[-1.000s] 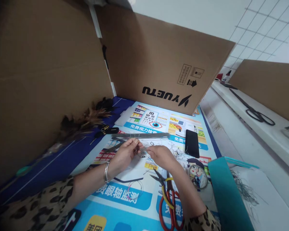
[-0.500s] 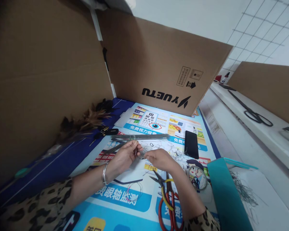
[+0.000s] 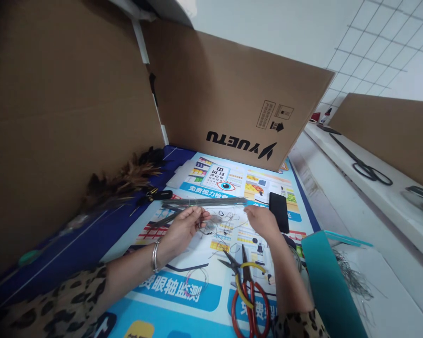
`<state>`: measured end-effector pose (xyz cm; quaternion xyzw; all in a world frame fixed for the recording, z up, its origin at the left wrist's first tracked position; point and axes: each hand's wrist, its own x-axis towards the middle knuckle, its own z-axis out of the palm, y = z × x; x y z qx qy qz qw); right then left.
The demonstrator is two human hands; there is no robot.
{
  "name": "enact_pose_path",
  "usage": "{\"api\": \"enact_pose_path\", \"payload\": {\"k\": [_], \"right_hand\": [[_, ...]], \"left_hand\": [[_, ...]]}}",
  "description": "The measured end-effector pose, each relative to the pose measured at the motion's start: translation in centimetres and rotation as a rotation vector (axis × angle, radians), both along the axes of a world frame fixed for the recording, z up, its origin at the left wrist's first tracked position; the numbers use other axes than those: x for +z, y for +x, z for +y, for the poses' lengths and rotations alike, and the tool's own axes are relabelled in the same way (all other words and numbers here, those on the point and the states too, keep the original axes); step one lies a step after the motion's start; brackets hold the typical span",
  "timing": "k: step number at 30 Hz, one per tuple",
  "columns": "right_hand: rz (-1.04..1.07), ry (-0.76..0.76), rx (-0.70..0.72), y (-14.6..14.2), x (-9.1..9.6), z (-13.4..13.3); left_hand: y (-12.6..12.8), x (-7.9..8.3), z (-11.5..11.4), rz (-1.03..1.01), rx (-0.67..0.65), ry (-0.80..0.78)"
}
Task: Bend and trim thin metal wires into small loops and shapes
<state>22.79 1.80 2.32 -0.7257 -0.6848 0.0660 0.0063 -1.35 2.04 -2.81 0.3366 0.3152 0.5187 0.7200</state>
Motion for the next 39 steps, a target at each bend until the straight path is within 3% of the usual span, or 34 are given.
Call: {"api": "enact_pose_path", "payload": {"k": [6, 9, 13, 16, 19, 23, 27, 33, 39], "right_hand": [[-0.197, -0.036, -0.236, 2.5, -1.2, 0.9], [-0.238, -0.033, -0.269, 2.3, -1.3, 0.7], [-0.266, -0.008, -0.247, 1.3, 0.0, 1.3], [-0.218, -0.007, -0.121, -0.6, 1.2, 4.1], [-0.126, -0.028, 0.038, -3.5, 1.6, 8.9], [-0.041, -0.04, 0.126, -7.4, 0.7, 16.1], [-0.001, -0.075, 0.152, -9.9, -1.2, 20.8], [-0.042, -0.162, 0.17, -11.3, -3.6, 23.8], [-0.131, -0.145, 0.157, -11.5, -5.1, 23.5]], "left_hand": [[0.0, -0.3, 0.1, 0.104, 0.048, 0.057], [-0.1, -0.4, 0.2, 0.103, 0.065, 0.051], [-0.1, -0.4, 0.3, 0.086, 0.082, 0.05], [0.0, -0.5, 0.3, 0.047, 0.086, 0.036], [0.1, -0.4, 0.2, 0.016, 0.077, 0.014], [0.0, -0.2, 0.3, -0.022, 0.078, 0.011], [-0.3, -0.2, 0.7, -0.016, 0.078, 0.017], [-0.4, -0.3, 1.1, -0.018, 0.068, 0.006], [-0.4, -0.2, 0.9, -0.043, 0.077, 0.002]]}}
